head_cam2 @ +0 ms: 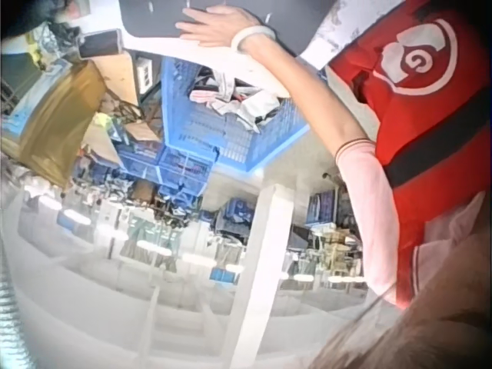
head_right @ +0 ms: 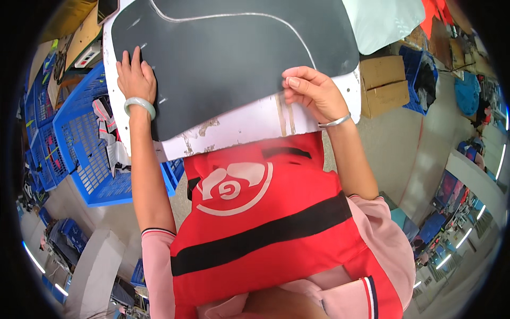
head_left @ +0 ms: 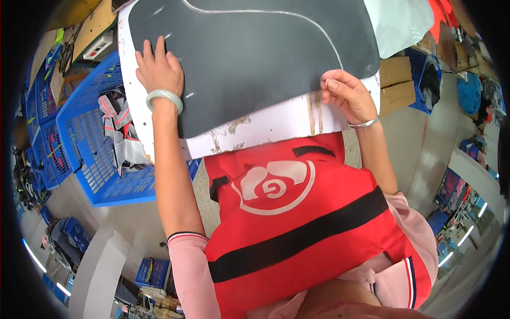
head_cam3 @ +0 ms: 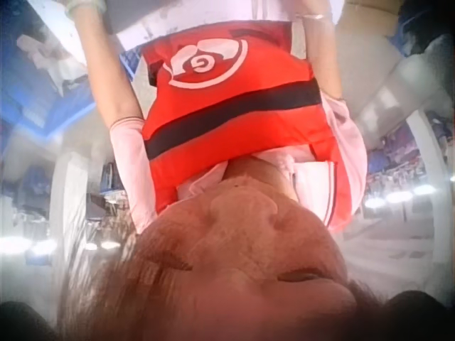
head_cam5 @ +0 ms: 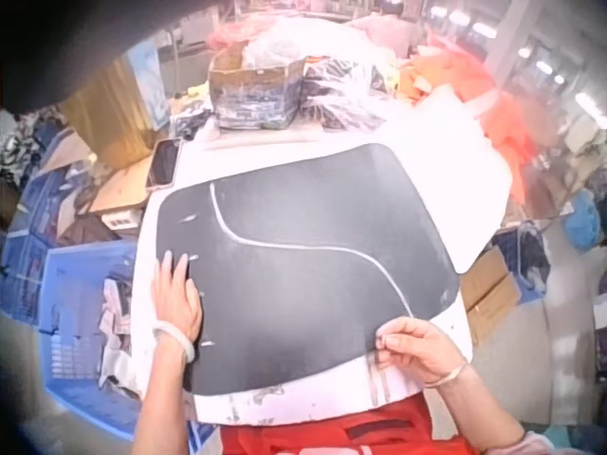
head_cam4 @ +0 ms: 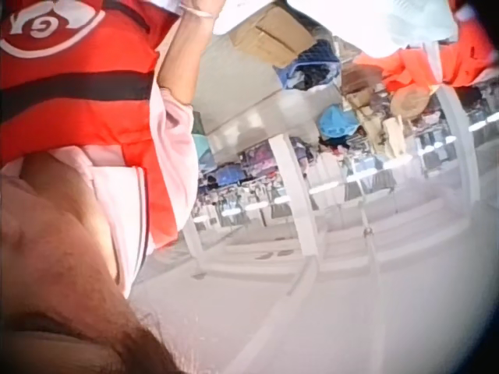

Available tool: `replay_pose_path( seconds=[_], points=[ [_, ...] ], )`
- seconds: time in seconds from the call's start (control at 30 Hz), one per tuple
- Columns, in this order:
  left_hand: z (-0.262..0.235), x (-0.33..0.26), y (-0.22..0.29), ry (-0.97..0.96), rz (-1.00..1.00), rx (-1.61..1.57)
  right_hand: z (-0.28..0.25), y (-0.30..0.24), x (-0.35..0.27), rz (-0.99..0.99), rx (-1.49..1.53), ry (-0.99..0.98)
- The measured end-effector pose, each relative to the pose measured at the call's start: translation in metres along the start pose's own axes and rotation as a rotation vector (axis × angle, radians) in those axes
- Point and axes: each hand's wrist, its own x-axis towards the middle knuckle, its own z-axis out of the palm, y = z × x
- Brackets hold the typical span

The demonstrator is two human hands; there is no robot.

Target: Marking or tracing lines onto a piece of material using a template or by hand on a workbench.

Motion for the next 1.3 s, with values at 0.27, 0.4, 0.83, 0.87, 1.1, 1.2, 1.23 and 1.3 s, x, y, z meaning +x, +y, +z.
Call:
replay_pose_path(
  seconds=[0.27, 0.4, 0.83, 0.87, 1.1, 1.2, 1.23, 1.3],
  points=[
    [-0.008, 0.001, 0.011, -0.026, -0.059, 0.015, 0.022, -0.027, 0.052, 0.092, 0.622, -0.302],
    [-0.011, 0.003, 0.013, -0.026, -0.084, -0.004, 0.046, -0.044, 0.087, 0.132, 0.568, -0.367],
    [-0.027, 0.002, 0.021, -0.15, -0.183, -0.049, 0.144, -0.079, 0.244, -0.23, -0.692, -0.158],
    [-0.026, 0.003, 0.021, -0.146, -0.187, -0.046, 0.145, -0.079, 0.266, -0.38, -0.928, -0.106],
    [-0.026, 0.003, 0.02, -0.16, -0.195, -0.073, 0.188, -0.099, 0.335, -0.367, -1.306, 0.047],
    [-0.026, 0.003, 0.018, -0.171, -0.196, -0.072, 0.19, -0.098, 0.352, -0.455, -1.405, 0.049],
    [-0.026, 0.003, 0.019, -0.167, -0.195, -0.084, 0.19, -0.101, 0.358, -0.408, -1.397, 0.05],
    [-0.026, 0.004, 0.02, -0.167, -0.195, -0.098, 0.189, -0.102, 0.365, -0.404, -1.423, 0.054]
  ],
)
